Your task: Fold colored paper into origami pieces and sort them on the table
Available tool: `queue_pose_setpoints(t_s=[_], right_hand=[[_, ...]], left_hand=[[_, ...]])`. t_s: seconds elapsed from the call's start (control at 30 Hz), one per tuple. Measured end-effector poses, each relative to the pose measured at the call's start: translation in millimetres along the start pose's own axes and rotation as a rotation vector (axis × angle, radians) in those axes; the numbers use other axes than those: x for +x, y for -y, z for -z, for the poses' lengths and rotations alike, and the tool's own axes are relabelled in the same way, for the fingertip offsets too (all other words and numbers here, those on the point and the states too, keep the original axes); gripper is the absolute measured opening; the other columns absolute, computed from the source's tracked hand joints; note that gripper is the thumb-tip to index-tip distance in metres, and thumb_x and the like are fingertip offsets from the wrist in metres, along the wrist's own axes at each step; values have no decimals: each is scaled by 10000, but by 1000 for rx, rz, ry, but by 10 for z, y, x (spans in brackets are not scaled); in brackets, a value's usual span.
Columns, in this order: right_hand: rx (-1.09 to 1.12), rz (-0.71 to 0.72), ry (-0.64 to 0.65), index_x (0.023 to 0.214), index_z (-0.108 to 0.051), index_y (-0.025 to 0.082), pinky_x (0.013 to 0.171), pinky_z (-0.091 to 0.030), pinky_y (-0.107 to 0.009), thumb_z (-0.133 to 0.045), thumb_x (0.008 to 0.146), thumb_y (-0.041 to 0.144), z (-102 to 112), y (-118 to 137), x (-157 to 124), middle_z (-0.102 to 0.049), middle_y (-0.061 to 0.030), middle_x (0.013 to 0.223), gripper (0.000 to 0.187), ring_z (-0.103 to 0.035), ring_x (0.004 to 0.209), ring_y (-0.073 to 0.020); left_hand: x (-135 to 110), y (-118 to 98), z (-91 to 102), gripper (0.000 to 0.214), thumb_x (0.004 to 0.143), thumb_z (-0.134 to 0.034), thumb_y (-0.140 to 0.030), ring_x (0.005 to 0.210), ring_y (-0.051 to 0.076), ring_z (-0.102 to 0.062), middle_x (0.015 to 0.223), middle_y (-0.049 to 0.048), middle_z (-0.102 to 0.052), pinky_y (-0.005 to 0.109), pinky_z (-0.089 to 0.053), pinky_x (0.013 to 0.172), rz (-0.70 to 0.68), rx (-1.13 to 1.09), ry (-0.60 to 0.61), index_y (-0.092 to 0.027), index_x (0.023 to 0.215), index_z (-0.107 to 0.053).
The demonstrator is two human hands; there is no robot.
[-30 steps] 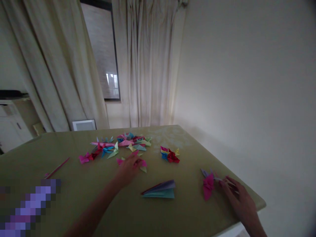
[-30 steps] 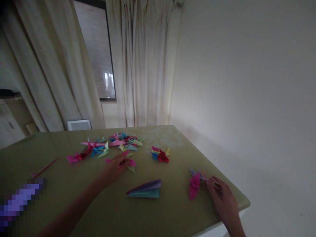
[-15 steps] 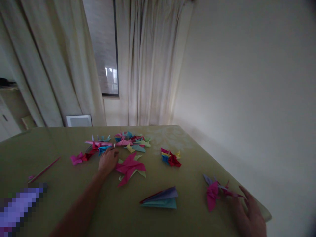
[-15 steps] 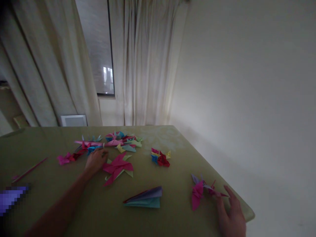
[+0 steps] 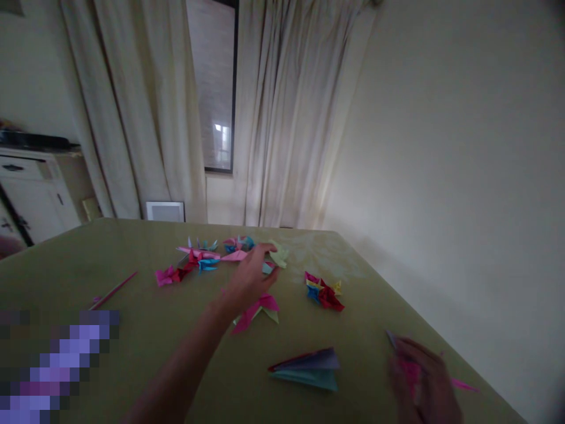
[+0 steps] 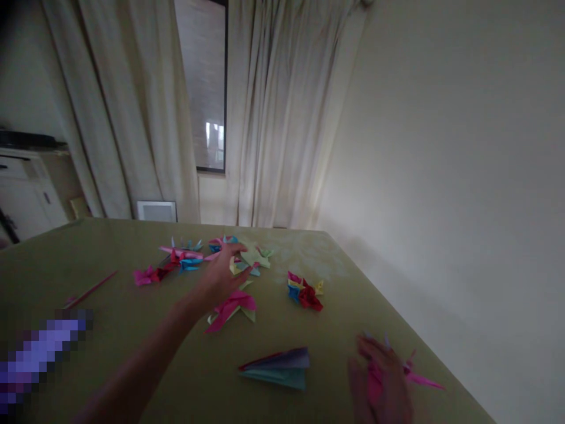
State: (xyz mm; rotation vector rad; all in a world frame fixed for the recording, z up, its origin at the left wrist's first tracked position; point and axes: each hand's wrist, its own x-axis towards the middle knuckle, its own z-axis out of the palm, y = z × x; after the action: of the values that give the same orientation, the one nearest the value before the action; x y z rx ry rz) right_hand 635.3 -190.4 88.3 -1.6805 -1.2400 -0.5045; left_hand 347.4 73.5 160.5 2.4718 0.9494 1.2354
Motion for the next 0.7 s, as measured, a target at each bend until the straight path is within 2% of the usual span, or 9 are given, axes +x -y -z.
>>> queue_pose_setpoints(t_s=[0.07, 0.17, 0.27, 0.37, 0.43, 0.5, 0.57, 0.63, 0.7], right_hand=[[200, -21, 179, 1320, -645, 272, 861, -628, -481, -623, 999, 510, -256, 397, 176, -737, -136, 1157, 400, -736, 985, -321], [526, -62, 365, 1510, -524, 282, 904, -652, -427, -646, 1010, 455, -584, 821, 418, -711, -142, 1330, 543, -753, 1059, -279], [619, -97, 415, 1411, -627, 268, 907, -659, -411, -718, 960, 432, -775, 986, 530, -708, -136, 1384, 489, -738, 1159, -298], [586, -170, 354, 1329, -663, 238, 762, -673, -362, -731, 937, 483, -806, 979, 527, -746, -144, 1317, 468, -776, 1036, -289], [509, -199, 311, 1286, -656, 227, 682, -657, -339, -721, 930, 548, -746, 904, 502, -759, -148, 1260, 484, -786, 920, -271], [372, -214, 275, 1226, -636, 232, 607, -626, -329, -705, 914, 619, -639, 750, 471, -768, -143, 1198, 502, -781, 865, -273], [195, -235, 241, 1172, -602, 247, 552, -591, -336, -675, 888, 703, -510, 504, 434, -783, -123, 1091, 542, -772, 823, -289], [16, -228, 218, 1113, -583, 259, 589, -590, -378, -623, 871, 785, -387, 190, 390, -782, -99, 953, 580, -762, 791, -309], [-129, -167, 224, 1044, -582, 267, 691, -599, -441, -543, 885, 839, -292, -138, 336, -776, -96, 885, 595, -765, 792, -330]], left_hand=[[-75, -314, -6, 578, 977, -608, -175, 1302, 255, -647, 1421, 107, -661, 425, -533, 1116, -177, -62, 86, -232, 1526, -436], [-182, -686, -8, 737, 1000, -564, -107, 1361, 241, -604, 1452, 93, -658, 429, -507, 1165, -422, -83, 244, -259, 1651, -254], [-239, -894, -7, 705, 1038, -555, -118, 1388, 235, -583, 1458, 111, -655, 410, -497, 1180, -590, -52, 314, -224, 1660, -239], [-215, -898, -12, 736, 1049, -576, -148, 1429, 223, -557, 1495, 92, -631, 393, -485, 1194, -608, -66, 307, -268, 1679, -214], [-148, -736, -20, 774, 1028, -638, -193, 1449, 229, -544, 1540, 83, -596, 399, -485, 1195, -554, -64, 289, -315, 1680, -238], [-66, -416, -18, 737, 1004, -690, -257, 1454, 235, -537, 1564, 66, -580, 409, -464, 1213, -402, 38, 260, -348, 1647, -340], [-18, 32, 11, 572, 1014, -661, -285, 1444, 228, -542, 1551, 34, -598, 396, -438, 1229, -78, 277, 221, -364, 1555, -492], [-51, 521, 76, 466, 1013, -584, -206, 1411, 338, -564, 1507, 158, -618, 522, -468, 1183, 162, 395, 184, -219, 1479, -590], [-166, 955, 156, 488, 963, -557, -144, 1397, 485, -540, 1476, 276, -602, 687, -476, 1092, 354, 486, 153, -118, 1448, -607]])
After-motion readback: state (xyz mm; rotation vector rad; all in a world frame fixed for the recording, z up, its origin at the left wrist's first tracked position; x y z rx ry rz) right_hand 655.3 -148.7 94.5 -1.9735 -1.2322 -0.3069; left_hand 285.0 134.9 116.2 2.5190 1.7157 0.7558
